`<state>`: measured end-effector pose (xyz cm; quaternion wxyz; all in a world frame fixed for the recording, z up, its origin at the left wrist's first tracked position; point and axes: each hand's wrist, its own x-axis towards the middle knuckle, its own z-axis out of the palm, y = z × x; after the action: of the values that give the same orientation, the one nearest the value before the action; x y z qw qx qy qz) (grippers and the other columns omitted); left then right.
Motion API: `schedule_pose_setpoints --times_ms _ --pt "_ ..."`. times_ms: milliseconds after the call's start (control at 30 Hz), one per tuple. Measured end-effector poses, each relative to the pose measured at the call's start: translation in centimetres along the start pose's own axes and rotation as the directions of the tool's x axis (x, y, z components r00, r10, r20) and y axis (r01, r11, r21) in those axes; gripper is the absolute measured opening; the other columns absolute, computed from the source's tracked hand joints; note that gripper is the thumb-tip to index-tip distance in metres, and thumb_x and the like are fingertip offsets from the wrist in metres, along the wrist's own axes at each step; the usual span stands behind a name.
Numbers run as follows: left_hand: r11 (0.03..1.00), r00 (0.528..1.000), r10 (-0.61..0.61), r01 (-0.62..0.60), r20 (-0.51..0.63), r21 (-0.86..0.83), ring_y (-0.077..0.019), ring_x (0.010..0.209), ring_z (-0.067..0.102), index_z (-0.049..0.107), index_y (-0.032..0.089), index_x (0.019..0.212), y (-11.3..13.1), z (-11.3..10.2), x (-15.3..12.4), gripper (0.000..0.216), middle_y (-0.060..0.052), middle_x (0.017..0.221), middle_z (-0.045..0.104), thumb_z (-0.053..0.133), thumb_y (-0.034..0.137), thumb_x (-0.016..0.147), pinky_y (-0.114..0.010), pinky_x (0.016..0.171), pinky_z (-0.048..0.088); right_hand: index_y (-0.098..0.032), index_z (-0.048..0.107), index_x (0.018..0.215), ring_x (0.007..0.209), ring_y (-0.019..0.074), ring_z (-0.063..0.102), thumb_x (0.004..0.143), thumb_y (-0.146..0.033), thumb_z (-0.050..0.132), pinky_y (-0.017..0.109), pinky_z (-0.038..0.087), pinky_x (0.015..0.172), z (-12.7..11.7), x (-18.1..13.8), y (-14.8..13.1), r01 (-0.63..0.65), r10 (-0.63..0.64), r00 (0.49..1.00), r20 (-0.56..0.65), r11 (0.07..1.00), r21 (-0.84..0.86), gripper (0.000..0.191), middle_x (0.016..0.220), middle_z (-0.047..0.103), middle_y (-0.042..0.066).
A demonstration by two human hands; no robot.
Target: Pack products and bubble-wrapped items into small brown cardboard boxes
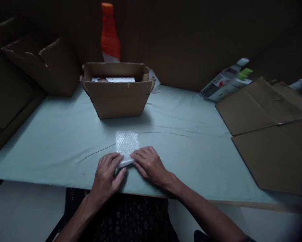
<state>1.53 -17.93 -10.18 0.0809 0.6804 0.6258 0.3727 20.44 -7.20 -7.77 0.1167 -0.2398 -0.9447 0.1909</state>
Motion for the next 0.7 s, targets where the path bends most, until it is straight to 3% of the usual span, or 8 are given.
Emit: schedule_pose_setpoints --times_ms 133,233,300,367,433,533,600,700 --pt "0.993 0.995 -0.028 0.039 0.1 -0.114 -0.0188 0.093 0.061 0.055 0.02 0.126 0.9 -1.0 -1.5 0.032 -0.005 0.099 0.069 0.054 0.017 0.094 -0.034 0.083 0.051 -0.022 0.061 0.123 0.095 0.0216 0.064 0.099 -0.025 0.053 0.039 0.047 0.086 -0.5 -1.8 -0.7 -0.029 0.024 0.999 0.031 0.988 0.152 0.025 0.106 0.074 0.006" --pt "0.993 0.99 -0.098 0.103 0.098 -0.049 -0.0194 0.083 0.061 0.059 0.018 0.121 0.4 -0.6 -0.8 0.027 -0.004 0.09 0.069 0.055 0.024 0.095 -0.035 0.077 0.05 -0.02 0.057 0.13 0.114 0.0282 0.058 0.097 -0.025 0.055 0.046 0.046 0.093 -0.3 -2.7 -1.3 -0.052 0.053 0.993 -0.109 0.999 0.014 0.034 0.129 0.064 0.014" --pt "0.989 0.987 -0.147 0.147 0.069 0.018 -0.0215 0.082 0.061 0.062 0.017 0.117 -0.3 -0.1 0.3 0.026 -0.005 0.087 0.069 0.055 0.029 0.095 -0.039 0.078 0.05 -0.019 0.057 0.131 0.12 0.0325 0.054 0.095 -0.026 0.058 0.052 0.044 0.096 0.0 -2.5 -1.4 -0.033 0.021 0.992 -0.122 0.995 -0.094 0.037 0.136 0.059 0.017" --pt "0.975 0.974 -0.224 0.223 0.028 0.015 -0.0229 0.083 0.061 0.064 0.017 0.115 -0.6 0.0 1.2 0.028 -0.006 0.087 0.069 0.056 0.032 0.093 -0.042 0.08 0.051 -0.017 0.06 0.127 0.116 0.0324 0.055 0.094 -0.025 0.059 0.052 0.046 0.095 0.4 -1.8 -1.3 -0.007 -0.002 0.997 -0.076 0.993 -0.119 0.034 0.13 0.062 0.017" --pt "0.924 0.931 -0.366 0.365 0.012 -0.112 -0.0227 0.085 0.063 0.062 0.018 0.119 -0.3 -0.1 1.3 0.034 -0.008 0.094 0.069 0.059 0.037 0.09 -0.041 0.079 0.052 -0.016 0.063 0.121 0.11 0.0293 0.059 0.094 -0.019 0.056 0.048 0.049 0.092 0.7 -1.0 -0.9 -0.038 0.034 0.995 -0.097 0.998 -0.045 0.028 0.12 0.068 0.015" --pt "0.669 0.783 -0.606 0.598 0.142 -0.442 -0.0228 0.097 0.066 0.054 0.018 0.131 0.9 -0.7 0.3 0.052 -0.011 0.113 0.068 0.062 0.044 0.086 -0.039 0.083 0.054 -0.017 0.064 0.116 0.104 0.0235 0.064 0.095 -0.016 0.054 0.04 0.052 0.091 0.8 -0.8 -0.7 -0.144 0.194 0.961 -0.197 0.96 0.24 0.024 0.11 0.072 0.011" --pt "0.445 0.702 -0.654 0.658 0.281 -0.608 -0.0234 0.106 0.066 0.046 0.017 0.138 1.8 -0.9 -0.3 0.064 -0.013 0.122 0.066 0.064 0.045 0.083 -0.039 0.09 0.054 -0.019 0.065 0.114 0.098 0.0209 0.066 0.093 -0.019 0.057 0.037 0.054 0.088 0.8 -1.1 -0.9 -0.185 0.274 0.95 -0.147 0.879 0.44 0.022 0.106 0.073 0.008" --pt "0.275 0.672 -0.633 0.658 0.383 -0.701 -0.0212 0.104 0.067 0.039 0.015 0.144 2.7 -1.0 -0.4 0.076 -0.01 0.115 0.069 0.068 0.041 0.079 -0.035 0.092 0.052 -0.021 0.068 0.111 0.102 0.0216 0.066 0.09 -0.024 0.062 0.038 0.053 0.092 0.6 -1.8 -1.4 -0.177 0.242 0.97 -0.037 0.798 0.576 0.022 0.11 0.072 0.007"
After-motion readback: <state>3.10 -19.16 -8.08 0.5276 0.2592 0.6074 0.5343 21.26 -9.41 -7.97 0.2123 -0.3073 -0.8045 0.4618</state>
